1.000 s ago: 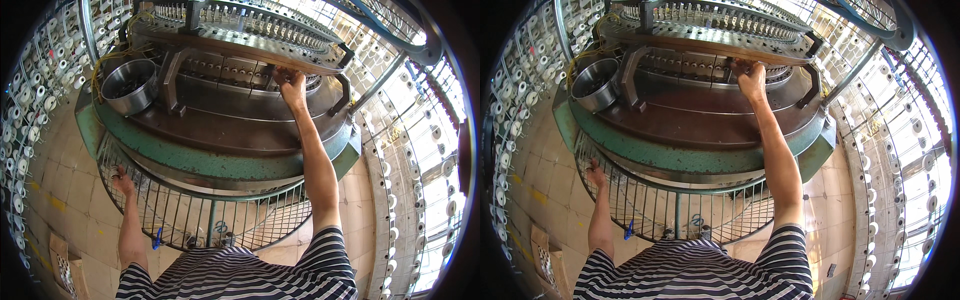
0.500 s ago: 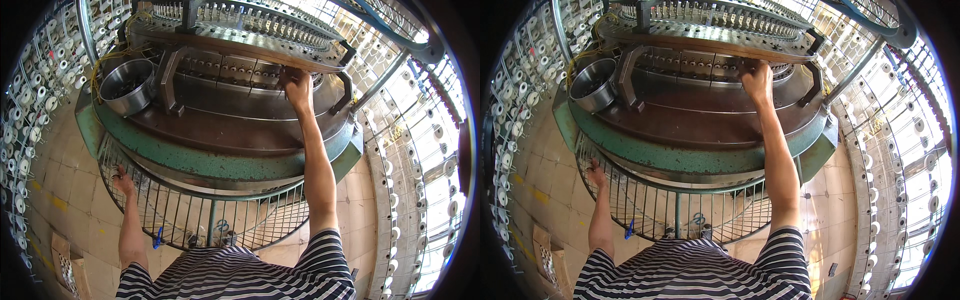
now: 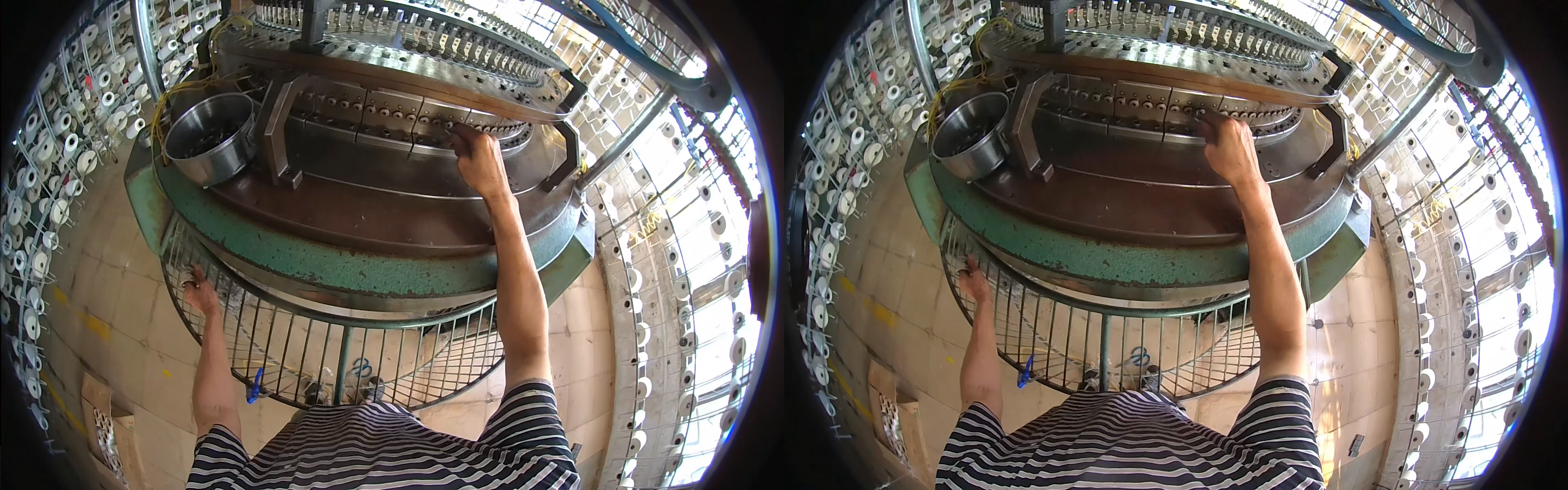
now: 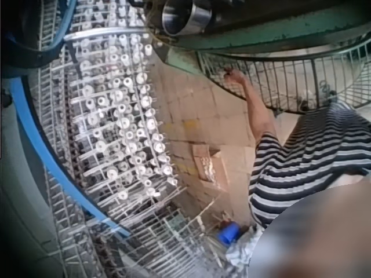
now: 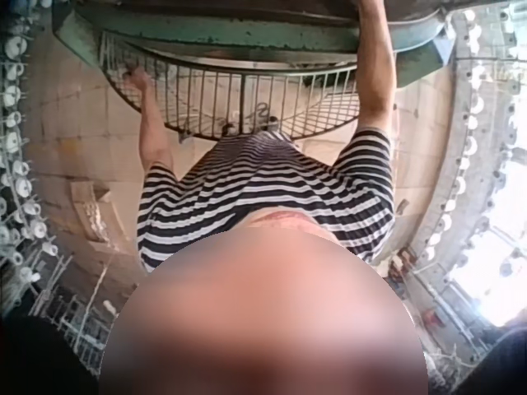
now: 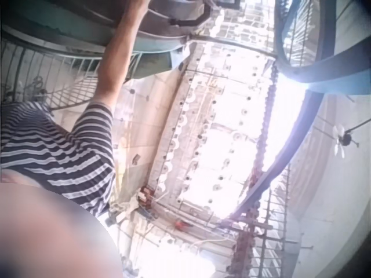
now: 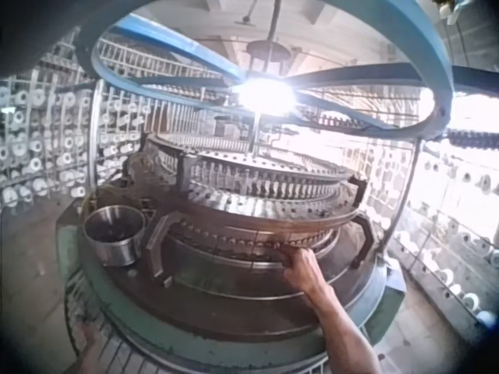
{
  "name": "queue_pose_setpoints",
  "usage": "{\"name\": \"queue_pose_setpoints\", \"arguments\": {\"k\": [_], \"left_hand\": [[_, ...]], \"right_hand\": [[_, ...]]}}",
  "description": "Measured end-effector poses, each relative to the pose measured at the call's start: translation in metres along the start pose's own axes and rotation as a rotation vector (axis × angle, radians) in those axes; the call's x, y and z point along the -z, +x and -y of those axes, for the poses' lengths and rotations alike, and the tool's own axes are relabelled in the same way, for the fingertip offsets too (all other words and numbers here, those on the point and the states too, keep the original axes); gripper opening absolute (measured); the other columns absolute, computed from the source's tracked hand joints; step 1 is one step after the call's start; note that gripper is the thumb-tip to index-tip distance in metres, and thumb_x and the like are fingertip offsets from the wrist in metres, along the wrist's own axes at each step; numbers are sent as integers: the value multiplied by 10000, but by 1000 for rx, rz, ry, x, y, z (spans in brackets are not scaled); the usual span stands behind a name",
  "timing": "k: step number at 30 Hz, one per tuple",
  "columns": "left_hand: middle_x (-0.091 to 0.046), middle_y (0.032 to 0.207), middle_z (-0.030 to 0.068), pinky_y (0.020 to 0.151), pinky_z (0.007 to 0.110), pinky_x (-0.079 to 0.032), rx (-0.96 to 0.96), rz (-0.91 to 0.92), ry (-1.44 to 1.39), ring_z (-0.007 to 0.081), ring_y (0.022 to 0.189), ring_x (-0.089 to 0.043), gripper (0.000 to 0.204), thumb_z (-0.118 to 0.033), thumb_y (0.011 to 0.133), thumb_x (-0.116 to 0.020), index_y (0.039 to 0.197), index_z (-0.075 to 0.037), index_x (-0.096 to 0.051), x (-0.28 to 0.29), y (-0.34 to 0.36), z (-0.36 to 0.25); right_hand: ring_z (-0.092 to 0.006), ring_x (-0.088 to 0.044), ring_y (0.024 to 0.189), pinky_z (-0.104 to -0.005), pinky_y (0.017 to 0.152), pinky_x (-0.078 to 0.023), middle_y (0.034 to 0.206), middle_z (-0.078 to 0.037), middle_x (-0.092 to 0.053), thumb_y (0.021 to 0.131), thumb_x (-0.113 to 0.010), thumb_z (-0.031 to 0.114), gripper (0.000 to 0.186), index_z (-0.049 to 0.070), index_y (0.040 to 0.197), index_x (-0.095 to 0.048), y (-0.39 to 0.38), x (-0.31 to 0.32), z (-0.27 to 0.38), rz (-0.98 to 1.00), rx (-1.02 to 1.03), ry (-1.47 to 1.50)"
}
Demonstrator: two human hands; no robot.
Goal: The person stands on a platform and uses a small tool to adjust or fix components on a large circular textile machine. They repeatedly reach into the machine's upper section, manipulate parts, and occasionally place items into a metal bowl. The person also handles a white spool-like object during the process.
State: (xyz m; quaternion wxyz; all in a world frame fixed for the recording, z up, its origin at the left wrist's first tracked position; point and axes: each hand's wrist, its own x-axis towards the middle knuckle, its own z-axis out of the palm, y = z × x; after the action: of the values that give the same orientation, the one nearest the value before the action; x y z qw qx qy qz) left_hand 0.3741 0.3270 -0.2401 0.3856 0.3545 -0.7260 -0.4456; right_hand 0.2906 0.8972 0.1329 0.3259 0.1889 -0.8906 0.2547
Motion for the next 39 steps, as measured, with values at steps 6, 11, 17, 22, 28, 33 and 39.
{"name": "queue_pose_setpoints", "arguments": {"k": [6,11,17,22,28,33,39], "left_hand": [[-680,736,150,604,459,-428,26,17,92,258,643,-574,495,-423,976,-688,799,38,-684,6,-4,-18],[-684,754,164,612,462,-433,108,44,35,261,673,-596,502,-435,980,-677,811,37,-691,10,-12,-35],[-704,814,163,629,474,-438,37,22,29,268,720,-612,438,-396,975,-697,869,29,-712,9,-8,-21],[-722,940,199,699,472,-482,20,65,12,313,807,-664,381,-338,982,-697,962,42,-715,8,-4,-15],[-709,996,235,756,448,-495,-39,81,-195,327,893,-671,365,-284,992,-684,1050,76,-697,13,-12,-23],[-663,957,187,753,409,-469,-107,286,-227,285,840,-605,290,-230,1001,-664,1021,58,-646,24,-9,-9],[-587,1040,149,835,403,-460,-262,506,-304,263,926,-552,274,-151,972,-698,1134,39,-583,36,9,20]], "right_hand": [[-479,-653,891,-482,746,-509,869,-264,-680,921,-593,70,139,-12,971,-694,-2,-1,-10,88,-39,-123],[-462,-658,863,-506,736,-514,854,-246,-685,904,-599,78,126,25,953,-703,9,6,-21,177,9,-241],[-421,-681,826,-506,739,-539,845,-201,-709,855,-600,39,202,126,967,-743,26,10,-22,212,148,-433],[-390,-702,842,-485,765,-559,854,-171,-722,840,-580,31,236,155,935,-758,27,5,-8,264,12,-514],[-403,-698,820,-504,730,-550,832,-195,-711,892,-635,142,130,138,900,-765,25,1,-11,177,-49,-520],[-328,-727,864,-446,761,-541,889,-200,-726,912,-651,105,122,65,927,-765,5,-29,-15,-142,-230,-333],[-418,-673,832,-503,743,-512,822,-223,-676,909,-656,212,153,84,872,-732,5,-34,-21,-201,-226,-374]]}}
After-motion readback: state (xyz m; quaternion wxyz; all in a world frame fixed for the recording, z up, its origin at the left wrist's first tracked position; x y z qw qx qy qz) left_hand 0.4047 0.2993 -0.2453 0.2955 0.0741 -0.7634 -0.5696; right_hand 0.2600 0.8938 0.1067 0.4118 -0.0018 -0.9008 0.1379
